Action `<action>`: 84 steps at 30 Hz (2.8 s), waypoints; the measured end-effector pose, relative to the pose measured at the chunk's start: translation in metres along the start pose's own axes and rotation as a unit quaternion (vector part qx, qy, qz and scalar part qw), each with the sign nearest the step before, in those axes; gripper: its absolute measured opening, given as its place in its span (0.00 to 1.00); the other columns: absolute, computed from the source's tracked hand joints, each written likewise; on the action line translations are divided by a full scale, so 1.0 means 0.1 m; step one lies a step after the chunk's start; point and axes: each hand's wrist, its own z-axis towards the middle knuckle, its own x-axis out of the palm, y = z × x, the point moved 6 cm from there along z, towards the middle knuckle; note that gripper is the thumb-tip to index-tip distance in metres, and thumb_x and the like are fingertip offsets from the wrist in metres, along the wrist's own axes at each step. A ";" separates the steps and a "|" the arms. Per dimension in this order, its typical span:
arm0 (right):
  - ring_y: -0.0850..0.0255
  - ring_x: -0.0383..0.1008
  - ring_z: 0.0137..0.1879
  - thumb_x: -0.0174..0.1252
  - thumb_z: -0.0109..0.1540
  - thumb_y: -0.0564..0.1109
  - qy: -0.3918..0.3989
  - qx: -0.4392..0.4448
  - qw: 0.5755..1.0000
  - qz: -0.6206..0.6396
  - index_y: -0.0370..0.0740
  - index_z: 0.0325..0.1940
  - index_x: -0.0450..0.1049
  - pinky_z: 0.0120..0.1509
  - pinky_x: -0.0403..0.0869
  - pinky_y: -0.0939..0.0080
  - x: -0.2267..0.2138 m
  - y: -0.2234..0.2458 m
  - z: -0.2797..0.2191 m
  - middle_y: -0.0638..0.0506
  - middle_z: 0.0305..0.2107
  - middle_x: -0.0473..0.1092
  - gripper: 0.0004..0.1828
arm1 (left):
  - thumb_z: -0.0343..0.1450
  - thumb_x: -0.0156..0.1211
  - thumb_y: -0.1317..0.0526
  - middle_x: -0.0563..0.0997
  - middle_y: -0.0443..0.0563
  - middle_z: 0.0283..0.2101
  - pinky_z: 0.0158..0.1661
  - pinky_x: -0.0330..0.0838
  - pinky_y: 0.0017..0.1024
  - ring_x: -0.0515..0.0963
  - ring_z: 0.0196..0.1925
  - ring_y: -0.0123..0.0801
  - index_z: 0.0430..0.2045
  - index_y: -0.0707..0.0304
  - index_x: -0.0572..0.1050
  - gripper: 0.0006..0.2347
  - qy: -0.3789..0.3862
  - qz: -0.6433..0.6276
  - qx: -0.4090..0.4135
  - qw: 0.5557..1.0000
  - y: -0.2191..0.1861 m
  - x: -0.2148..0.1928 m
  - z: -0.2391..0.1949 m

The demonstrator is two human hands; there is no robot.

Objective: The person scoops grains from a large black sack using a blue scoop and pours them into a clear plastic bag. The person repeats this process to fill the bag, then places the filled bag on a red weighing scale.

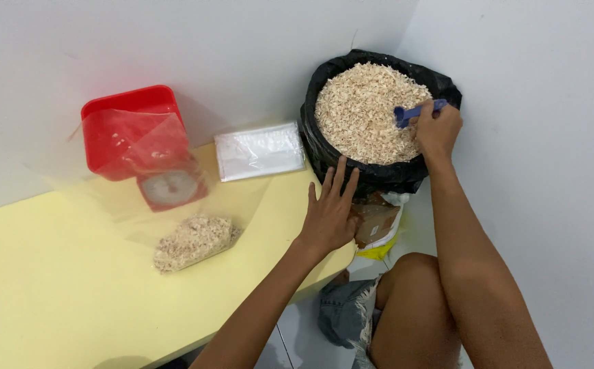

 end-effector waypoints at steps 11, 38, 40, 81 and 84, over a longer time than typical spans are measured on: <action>0.63 0.74 0.28 0.48 0.70 0.54 0.010 0.250 0.956 0.152 0.37 0.50 0.71 0.25 0.70 0.61 0.11 -0.42 0.02 0.46 0.30 0.76 0.18 | 0.70 0.64 0.61 0.35 0.69 0.79 0.59 0.66 0.68 0.66 0.69 0.63 0.76 0.61 0.43 0.41 0.017 0.036 -0.019 0.999 0.00 0.00 0.00; 0.68 0.70 0.33 0.36 0.74 0.57 0.079 0.350 0.809 0.466 0.46 0.57 0.63 0.31 0.63 0.73 0.32 -0.83 0.08 0.51 0.41 0.78 0.17 | 0.70 0.59 0.66 0.38 0.69 0.78 0.54 0.73 0.60 0.81 0.51 0.56 0.76 0.61 0.43 0.39 0.013 0.089 -0.013 0.996 -0.01 -0.04 -0.01; 0.68 0.70 0.33 0.36 0.74 0.57 0.075 0.354 0.805 0.469 0.46 0.57 0.63 0.31 0.64 0.72 0.33 -0.82 0.08 0.51 0.41 0.78 0.17 | 0.70 0.59 0.66 0.39 0.69 0.78 0.54 0.73 0.60 0.81 0.50 0.56 0.76 0.61 0.43 0.38 0.013 0.088 -0.012 0.996 0.05 -0.01 0.05; 0.68 0.70 0.19 0.52 0.70 0.55 0.365 -0.020 0.837 0.407 0.41 0.46 0.75 0.21 0.55 0.75 0.66 3.97 -1.37 0.45 0.31 0.79 0.16 | 0.77 0.52 0.51 0.67 0.61 0.71 0.73 0.59 0.43 0.63 0.77 0.46 0.66 0.65 0.64 0.24 -0.319 -0.239 -0.066 0.915 1.31 -3.09 -2.09; 0.65 0.74 0.24 0.53 0.73 0.47 0.344 -0.118 0.847 0.388 0.34 0.44 0.75 0.24 0.70 0.72 0.61 4.05 -1.41 0.44 0.28 0.77 0.13 | 0.77 0.52 0.54 0.66 0.59 0.72 0.74 0.59 0.43 0.63 0.77 0.47 0.67 0.64 0.64 0.23 -0.317 -0.244 -0.055 0.915 1.31 -3.06 -2.08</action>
